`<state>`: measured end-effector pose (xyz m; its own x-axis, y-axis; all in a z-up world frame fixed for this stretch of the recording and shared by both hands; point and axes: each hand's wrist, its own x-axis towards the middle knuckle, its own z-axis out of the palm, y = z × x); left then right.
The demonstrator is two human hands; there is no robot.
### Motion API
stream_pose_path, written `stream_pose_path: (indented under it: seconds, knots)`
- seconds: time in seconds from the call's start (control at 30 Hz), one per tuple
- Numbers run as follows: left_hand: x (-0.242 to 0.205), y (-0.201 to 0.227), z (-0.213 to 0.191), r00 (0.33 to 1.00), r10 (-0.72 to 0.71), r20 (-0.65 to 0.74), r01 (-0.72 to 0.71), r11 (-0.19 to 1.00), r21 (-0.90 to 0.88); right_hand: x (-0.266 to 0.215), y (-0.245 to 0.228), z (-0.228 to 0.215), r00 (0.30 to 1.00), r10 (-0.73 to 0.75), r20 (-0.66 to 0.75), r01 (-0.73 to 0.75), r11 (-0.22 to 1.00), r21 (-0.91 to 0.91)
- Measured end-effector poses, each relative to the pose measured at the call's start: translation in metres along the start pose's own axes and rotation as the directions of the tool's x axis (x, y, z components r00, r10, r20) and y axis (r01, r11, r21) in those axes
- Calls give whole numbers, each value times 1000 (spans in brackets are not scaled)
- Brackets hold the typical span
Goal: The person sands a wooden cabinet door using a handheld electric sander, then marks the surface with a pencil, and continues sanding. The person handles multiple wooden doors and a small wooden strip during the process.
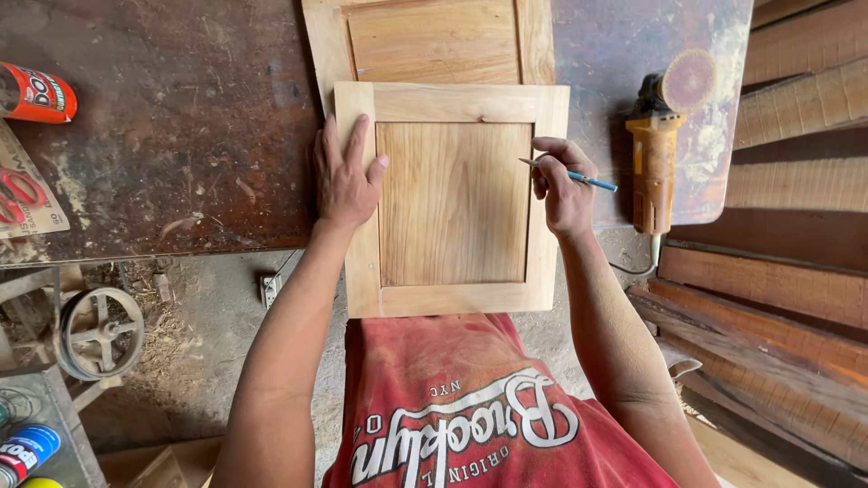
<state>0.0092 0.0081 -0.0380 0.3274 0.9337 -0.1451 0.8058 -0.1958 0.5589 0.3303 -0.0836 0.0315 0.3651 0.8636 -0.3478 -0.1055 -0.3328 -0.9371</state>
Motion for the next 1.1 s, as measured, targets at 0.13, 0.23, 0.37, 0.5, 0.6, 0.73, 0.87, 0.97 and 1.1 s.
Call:
stream_pose_path:
  seconds: [0.13, 0.23, 0.37, 0.5, 0.6, 0.73, 0.87, 0.97, 1.1]
  knots:
    - [-8, -7, 5, 999, 4, -44, -6, 999, -51, 24, 4, 21, 996, 77, 36, -75, 995, -58]
    - [-4, -3, 1, 999, -6, -41, 3, 998, -63, 49, 10, 43, 993, -29, 113, 45, 989, -142]
    - [-1, 2, -5, 999, 3, -52, -5, 999, -39, 82, 22, 74, 974, -144, 177, 171, 974, -151]
    - [-6, 2, -2, 998, 3, -56, -6, 998, -57, 99, 37, 86, 967, -161, 200, 194, 968, -162]
    - [1, 0, -2, 998, -7, -67, 4, 999, -48, 109, 41, 89, 974, -119, 194, 154, 972, -180]
    - [-4, 1, -3, 999, -22, -38, 20, 998, -60, 101, 45, 87, 946, -178, 271, 199, 979, -53]
    - [7, 0, -3, 999, -29, -34, 28, 999, -24, 111, 39, 90, 948, -223, 226, 263, 950, -169]
    - [-7, -1, -3, 999, -40, -16, 39, 999, -30, 100, 39, 95, 951, -204, 231, 258, 937, -237]
    - [2, -1, 0, 999, -36, -18, 35, 999, -27, 104, 34, 99, 962, -161, 219, 218, 938, -271]
